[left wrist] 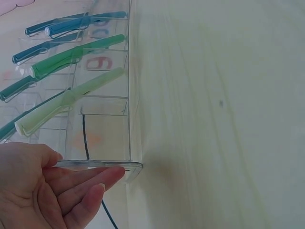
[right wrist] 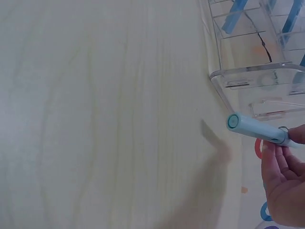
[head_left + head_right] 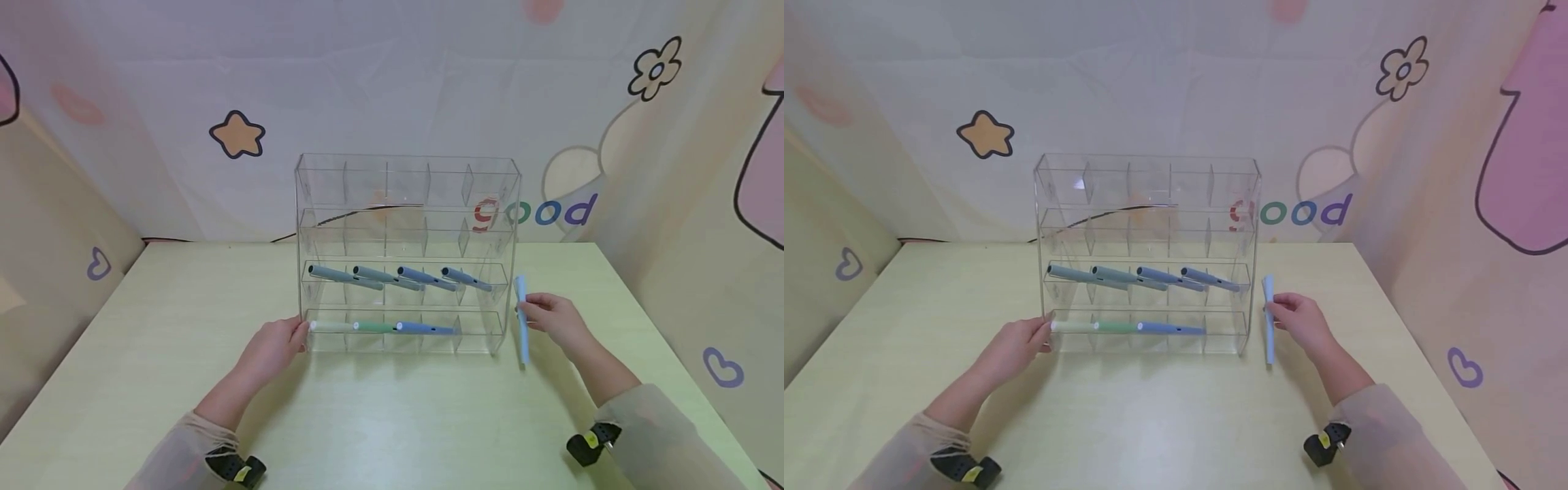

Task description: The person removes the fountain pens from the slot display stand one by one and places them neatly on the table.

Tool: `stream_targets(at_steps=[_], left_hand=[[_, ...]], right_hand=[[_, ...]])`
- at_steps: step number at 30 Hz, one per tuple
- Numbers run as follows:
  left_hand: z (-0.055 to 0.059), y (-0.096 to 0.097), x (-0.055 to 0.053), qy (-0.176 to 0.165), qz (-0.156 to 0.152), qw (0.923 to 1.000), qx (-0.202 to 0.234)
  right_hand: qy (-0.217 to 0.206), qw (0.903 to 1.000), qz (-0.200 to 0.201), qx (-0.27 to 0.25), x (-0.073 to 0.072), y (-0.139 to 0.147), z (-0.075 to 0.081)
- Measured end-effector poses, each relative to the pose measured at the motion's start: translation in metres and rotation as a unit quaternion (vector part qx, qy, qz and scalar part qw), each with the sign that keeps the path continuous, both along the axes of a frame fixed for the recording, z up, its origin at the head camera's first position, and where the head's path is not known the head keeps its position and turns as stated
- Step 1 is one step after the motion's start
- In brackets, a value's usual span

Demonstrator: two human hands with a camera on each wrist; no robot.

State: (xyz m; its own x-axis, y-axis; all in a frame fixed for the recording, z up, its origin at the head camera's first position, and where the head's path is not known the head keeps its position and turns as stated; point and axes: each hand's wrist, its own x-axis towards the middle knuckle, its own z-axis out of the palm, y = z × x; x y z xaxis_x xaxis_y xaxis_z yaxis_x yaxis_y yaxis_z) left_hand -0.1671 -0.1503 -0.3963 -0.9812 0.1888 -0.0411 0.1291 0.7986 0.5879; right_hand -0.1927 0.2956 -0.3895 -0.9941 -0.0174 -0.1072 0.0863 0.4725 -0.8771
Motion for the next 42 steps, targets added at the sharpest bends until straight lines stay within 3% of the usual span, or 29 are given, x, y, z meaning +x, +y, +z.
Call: stream_targets(at_steps=[8, 18, 25, 37, 42], left_hand=[[-0.002, -0.002, -0.001, 0.007, -0.004, 1.0, -0.004], [0.0, -0.001, -0.006, -0.012, -0.011, 0.9999, 0.006], [0.0, -0.002, -0.005, -0.05, -0.004, 0.9981, 0.035], [-0.002, -0.001, -0.005, -0.051, 0.0, 0.9981, 0.035], [0.0, -0.002, -0.003, -0.036, -0.006, 0.9991, 0.021]], right_hand=[[-0.05, 0.9985, 0.02, -0.003, -0.012, -0.001, -0.012], [-0.067, 0.9944, 0.013, 0.082, -0.025, -0.004, -0.014], [-0.065, 0.9927, 0.024, 0.099, -0.028, -0.004, -0.022], [-0.056, 0.9872, 0.023, 0.148, -0.028, -0.009, -0.024], [-0.048, 0.9858, 0.023, 0.159, -0.03, -0.011, -0.026]])
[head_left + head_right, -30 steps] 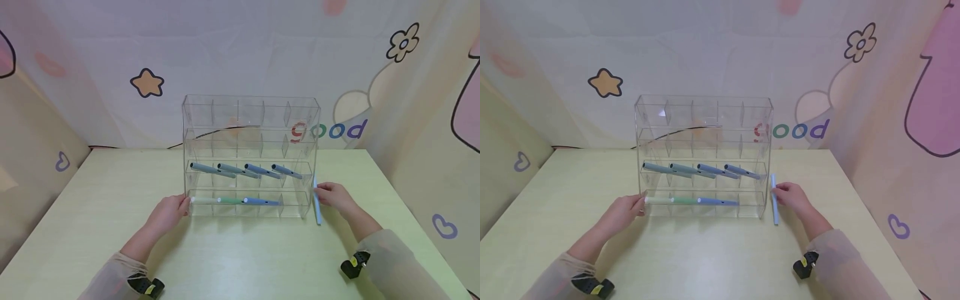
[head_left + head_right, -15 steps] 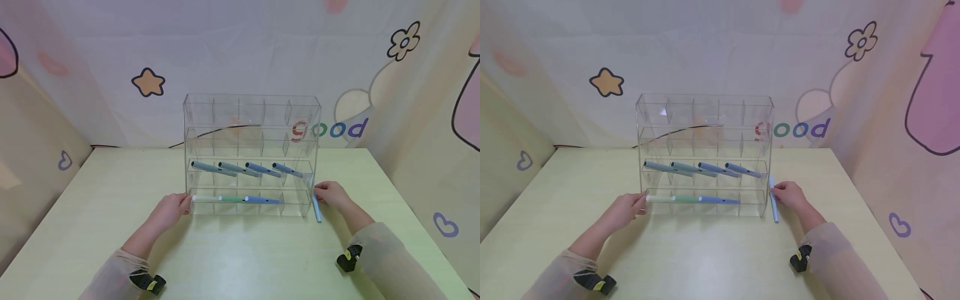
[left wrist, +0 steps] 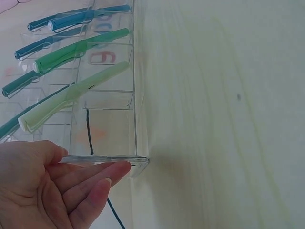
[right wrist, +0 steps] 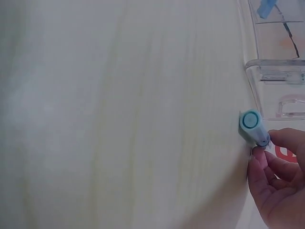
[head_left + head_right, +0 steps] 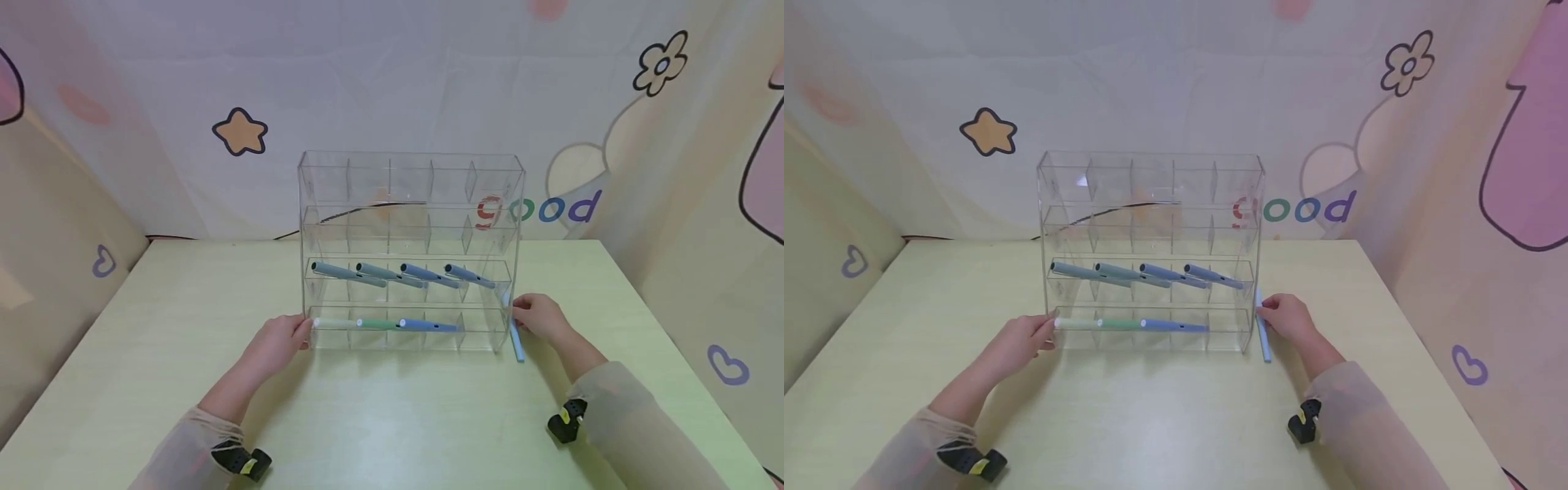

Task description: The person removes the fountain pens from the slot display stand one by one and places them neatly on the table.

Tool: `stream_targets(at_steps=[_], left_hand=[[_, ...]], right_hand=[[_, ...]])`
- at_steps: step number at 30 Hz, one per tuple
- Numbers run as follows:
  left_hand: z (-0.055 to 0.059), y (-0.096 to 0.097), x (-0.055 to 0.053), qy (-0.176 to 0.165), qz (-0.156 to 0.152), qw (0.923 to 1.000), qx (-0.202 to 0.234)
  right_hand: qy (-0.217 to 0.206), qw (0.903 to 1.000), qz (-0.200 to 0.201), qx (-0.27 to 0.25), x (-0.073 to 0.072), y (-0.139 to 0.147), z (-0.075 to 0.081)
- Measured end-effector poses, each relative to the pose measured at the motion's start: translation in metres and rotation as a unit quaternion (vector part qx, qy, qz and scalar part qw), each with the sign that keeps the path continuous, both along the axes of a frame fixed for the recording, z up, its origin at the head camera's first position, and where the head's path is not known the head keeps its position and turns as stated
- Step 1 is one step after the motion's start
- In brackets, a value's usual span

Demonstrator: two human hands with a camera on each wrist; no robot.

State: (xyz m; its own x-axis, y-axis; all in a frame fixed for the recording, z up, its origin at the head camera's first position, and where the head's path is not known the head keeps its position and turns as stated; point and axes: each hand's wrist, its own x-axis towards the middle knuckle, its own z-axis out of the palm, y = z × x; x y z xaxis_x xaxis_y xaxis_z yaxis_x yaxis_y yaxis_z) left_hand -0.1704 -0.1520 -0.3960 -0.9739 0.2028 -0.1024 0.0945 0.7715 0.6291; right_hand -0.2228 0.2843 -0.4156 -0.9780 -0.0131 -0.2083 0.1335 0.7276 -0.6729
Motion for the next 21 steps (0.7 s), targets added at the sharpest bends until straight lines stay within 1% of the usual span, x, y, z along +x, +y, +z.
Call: stream_targets(at_steps=[3, 6, 9, 16, 21], left_hand=[[0.0015, -0.0011, 0.0006, 0.002, -0.002, 1.0, -0.001], [0.0019, -0.0007, 0.0004, -0.007, -0.003, 0.9999, 0.008], [0.001, 0.0002, -0.0003, -0.01, -0.004, 0.9998, 0.015], [0.0019, 0.0007, 0.0007, -0.002, -0.006, 0.9999, 0.01], [0.0015, 0.0006, 0.0026, -0.006, 0.0, 1.0, 0.005]], right_hand=[[0.005, 0.9999, 0.006, 0.01, -0.0014, -0.0013, 0.0007], [0.006, 0.9998, 0.009, 0.016, -0.0014, -0.0012, 0.002], [0.002, 0.9999, 0.011, 0.012, 0.0002, -0.0006, 0.002], [-0.009, 0.9999, 0.013, 0.006, 0.0024, -0.0034, 0.0046], [-0.004, 0.9998, 0.017, 0.009, 0.0035, -0.005, 0.0027]])
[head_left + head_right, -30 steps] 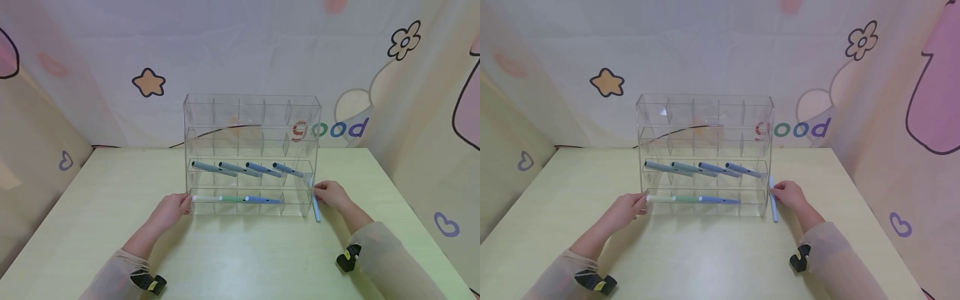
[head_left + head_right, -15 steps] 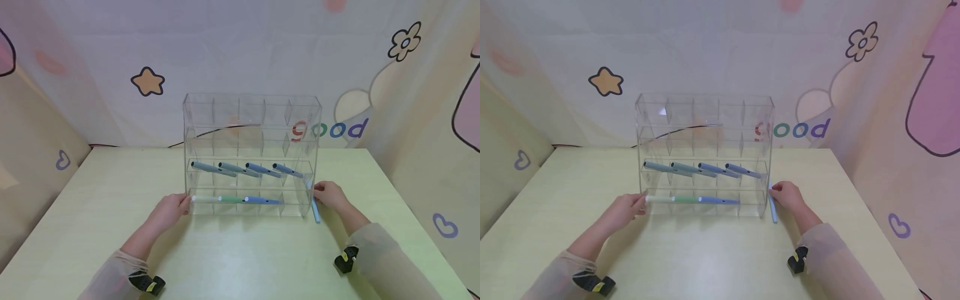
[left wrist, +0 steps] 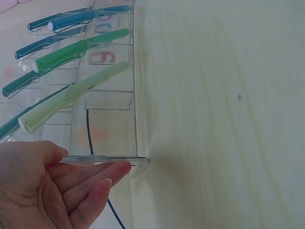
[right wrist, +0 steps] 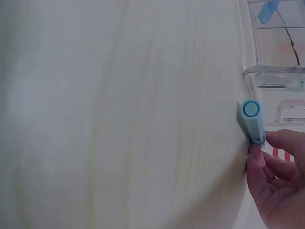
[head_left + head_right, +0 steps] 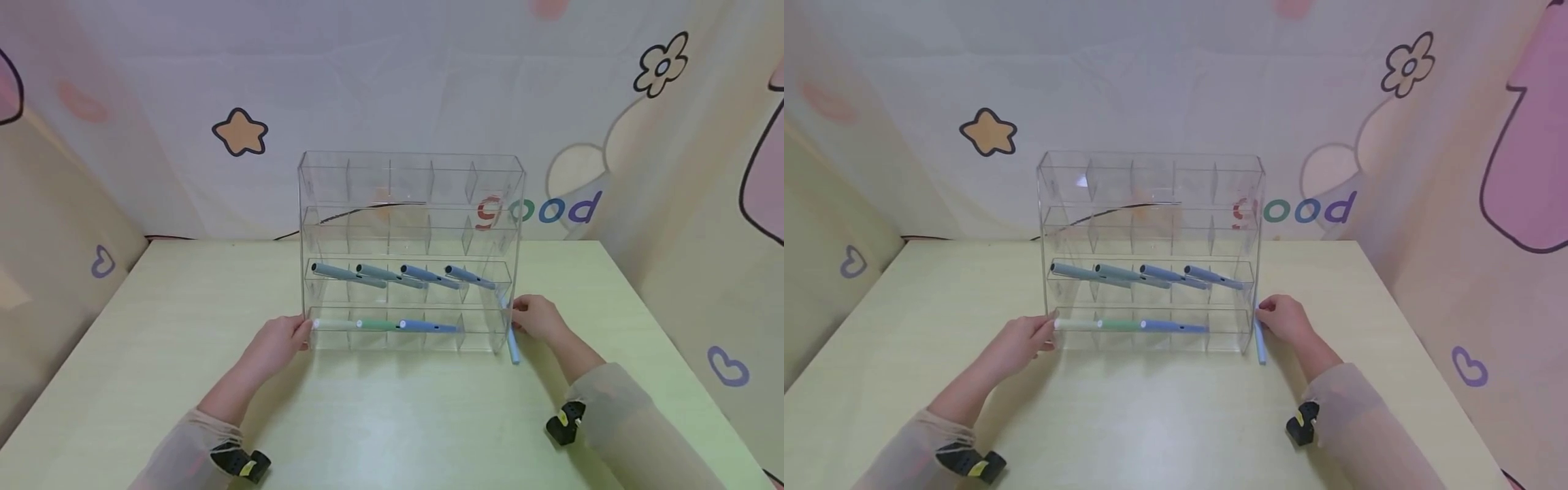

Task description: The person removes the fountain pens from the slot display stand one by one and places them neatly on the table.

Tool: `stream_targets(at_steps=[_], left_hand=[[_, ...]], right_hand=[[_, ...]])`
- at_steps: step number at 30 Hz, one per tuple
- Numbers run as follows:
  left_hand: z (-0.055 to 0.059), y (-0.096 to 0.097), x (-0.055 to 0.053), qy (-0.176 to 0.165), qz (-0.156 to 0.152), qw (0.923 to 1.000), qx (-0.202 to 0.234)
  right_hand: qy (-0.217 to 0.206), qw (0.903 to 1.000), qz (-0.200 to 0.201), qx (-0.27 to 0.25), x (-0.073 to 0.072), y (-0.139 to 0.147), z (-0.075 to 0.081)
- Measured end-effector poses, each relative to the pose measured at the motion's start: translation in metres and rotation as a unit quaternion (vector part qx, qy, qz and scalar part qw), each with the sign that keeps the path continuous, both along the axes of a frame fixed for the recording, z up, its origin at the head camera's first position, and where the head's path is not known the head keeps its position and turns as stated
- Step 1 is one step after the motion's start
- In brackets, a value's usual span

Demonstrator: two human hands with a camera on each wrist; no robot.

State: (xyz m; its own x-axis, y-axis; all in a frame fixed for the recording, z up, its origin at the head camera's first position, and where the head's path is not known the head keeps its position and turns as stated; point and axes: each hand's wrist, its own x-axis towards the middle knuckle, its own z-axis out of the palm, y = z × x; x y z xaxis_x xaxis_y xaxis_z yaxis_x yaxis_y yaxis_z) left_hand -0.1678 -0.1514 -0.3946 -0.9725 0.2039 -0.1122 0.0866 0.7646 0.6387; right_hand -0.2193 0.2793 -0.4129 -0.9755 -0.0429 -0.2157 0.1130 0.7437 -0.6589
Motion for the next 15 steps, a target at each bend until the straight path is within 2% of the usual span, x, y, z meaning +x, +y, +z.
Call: stream_targets(at_steps=[7, 12, 15], left_hand=[[-0.0019, 0.0011, -0.0025, 0.0, -0.005, 1.0, 0.0], [-0.003, -0.0002, -0.003, 0.0, 0.008, 1.0, 0.0], [-0.0046, -0.0007, -0.0025, 0.006, 0.006, 0.9999, -0.005]], right_hand=[[0.007, 0.9999, 0.001, 0.013, -0.0006, 0.0009, -0.0004], [0.023, 0.9996, 0.011, 0.009, -0.0026, -0.001, -0.0005], [0.019, 0.9997, 0.01, 0.009, -0.0025, -0.0012, -0.0008]])
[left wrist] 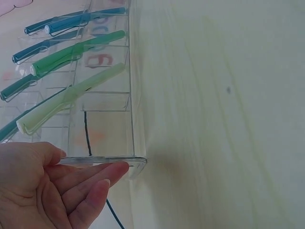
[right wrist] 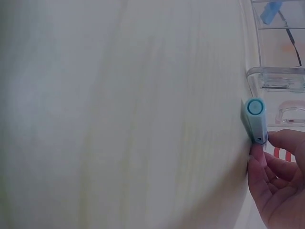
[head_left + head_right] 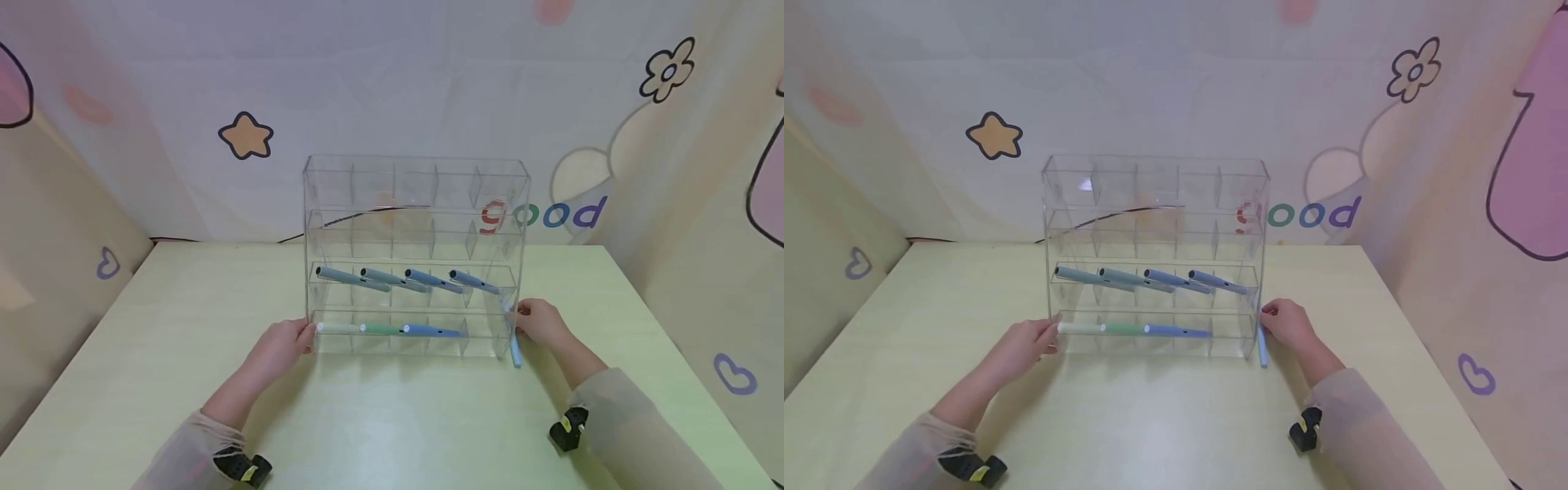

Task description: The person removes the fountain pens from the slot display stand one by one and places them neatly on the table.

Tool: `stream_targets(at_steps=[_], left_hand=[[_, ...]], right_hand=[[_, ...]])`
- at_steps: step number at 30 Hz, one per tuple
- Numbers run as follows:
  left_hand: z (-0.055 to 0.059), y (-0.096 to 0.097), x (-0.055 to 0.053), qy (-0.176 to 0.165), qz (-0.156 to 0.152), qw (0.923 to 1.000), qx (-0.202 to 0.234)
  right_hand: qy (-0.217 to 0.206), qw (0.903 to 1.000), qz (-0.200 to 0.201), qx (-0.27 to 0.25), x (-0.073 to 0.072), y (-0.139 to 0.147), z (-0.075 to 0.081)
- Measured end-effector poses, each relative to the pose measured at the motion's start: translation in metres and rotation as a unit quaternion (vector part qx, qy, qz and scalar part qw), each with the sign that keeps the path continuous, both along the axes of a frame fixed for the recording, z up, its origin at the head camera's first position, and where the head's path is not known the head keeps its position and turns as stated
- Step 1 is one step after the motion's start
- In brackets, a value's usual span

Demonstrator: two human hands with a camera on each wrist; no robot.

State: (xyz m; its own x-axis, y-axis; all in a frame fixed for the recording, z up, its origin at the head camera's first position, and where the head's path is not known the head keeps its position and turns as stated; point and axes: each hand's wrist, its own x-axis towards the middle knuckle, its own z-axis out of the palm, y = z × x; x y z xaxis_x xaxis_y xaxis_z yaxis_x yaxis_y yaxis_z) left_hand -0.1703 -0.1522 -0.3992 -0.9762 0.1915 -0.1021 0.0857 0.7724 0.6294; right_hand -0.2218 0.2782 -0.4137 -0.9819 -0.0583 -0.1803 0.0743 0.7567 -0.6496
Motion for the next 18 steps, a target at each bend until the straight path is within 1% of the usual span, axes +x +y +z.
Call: stream_targets(at_steps=[9, 15, 18], left_hand=[[-0.0004, 0.0006, 0.0036, 0.006, 0.009, 0.9999, -0.012], [0.0012, 0.0025, 0.003, 0.004, 0.01, 0.9999, -0.009], [0.0021, 0.0023, 0.0021, 0.004, 0.01, 0.9999, -0.011]], right_hand=[[-0.004, 1.0, 0.004, 0.003, 0.0008, -0.0009, 0.0019], [-0.004, 1.0, 0.002, 0.007, 0.0038, 0.0018, 0.0043], [0.004, 1.0, 0.003, 0.006, 0.0066, 0.0027, 0.0063]])
